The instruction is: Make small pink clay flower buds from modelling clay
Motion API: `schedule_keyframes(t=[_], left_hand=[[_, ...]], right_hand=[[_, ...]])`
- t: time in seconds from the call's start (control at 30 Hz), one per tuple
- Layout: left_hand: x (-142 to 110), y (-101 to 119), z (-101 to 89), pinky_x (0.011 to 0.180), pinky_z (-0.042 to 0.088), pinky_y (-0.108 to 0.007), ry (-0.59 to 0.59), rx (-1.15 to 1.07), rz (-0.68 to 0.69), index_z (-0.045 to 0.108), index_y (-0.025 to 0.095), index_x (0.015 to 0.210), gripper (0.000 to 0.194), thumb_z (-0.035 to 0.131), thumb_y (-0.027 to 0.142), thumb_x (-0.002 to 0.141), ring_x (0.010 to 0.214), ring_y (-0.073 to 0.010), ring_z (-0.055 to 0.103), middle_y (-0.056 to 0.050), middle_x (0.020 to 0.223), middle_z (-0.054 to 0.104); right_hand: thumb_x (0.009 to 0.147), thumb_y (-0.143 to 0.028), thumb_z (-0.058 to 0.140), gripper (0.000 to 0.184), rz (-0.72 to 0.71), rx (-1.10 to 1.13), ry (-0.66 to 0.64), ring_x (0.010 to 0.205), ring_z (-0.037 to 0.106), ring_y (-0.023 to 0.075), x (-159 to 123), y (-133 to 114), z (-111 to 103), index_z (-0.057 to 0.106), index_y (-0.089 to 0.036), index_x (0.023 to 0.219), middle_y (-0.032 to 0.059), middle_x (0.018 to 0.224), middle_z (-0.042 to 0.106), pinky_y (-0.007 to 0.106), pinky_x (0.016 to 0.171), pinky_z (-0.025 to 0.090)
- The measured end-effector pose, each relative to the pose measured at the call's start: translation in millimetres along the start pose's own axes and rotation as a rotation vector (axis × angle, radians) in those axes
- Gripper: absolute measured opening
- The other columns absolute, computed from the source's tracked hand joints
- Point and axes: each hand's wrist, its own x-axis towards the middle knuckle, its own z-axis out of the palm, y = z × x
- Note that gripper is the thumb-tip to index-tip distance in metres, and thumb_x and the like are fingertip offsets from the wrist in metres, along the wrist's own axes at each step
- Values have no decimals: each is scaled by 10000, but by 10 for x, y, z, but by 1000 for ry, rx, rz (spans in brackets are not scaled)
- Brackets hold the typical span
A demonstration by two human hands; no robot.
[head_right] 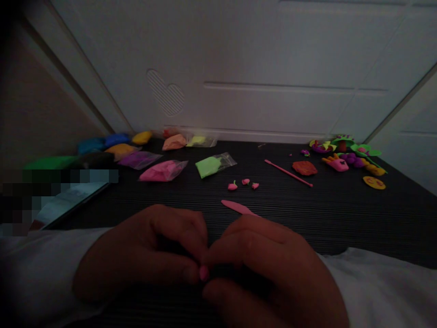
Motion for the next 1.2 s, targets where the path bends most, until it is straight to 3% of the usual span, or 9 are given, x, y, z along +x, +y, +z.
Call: schedule_keyframes(t=[0.43, 0.9, 1.2], left_hand=[[-6, -12, 1, 624, 430, -217, -47, 116, -14, 676, 106, 774, 102, 636, 175, 711, 692, -122, 560, -18, 731, 603], [0, 6, 12, 615, 420, -213, -33, 146, -58, 659, 115, 756, 95, 630, 198, 720, 690, -117, 553, -4, 735, 589], [5, -28, 3, 617, 421, -188, -39, 195, -14, 667, 125, 758, 83, 644, 186, 707, 682, -103, 552, 5, 714, 584]], right_hand=[[681, -54, 604, 152, 11, -12, -21, 624, 566, 51, 49, -5, -20, 617, -177, 769, -20, 692, 592, 117, 545, 454], [681, -54, 582, 132, 52, 0, -22, 598, 558, 66, 49, -9, 16, 599, -180, 717, -24, 645, 584, 148, 526, 457], [663, -34, 578, 141, 137, 53, -45, 563, 532, 47, 33, -16, 35, 584, -175, 667, -41, 615, 566, 133, 501, 413]])
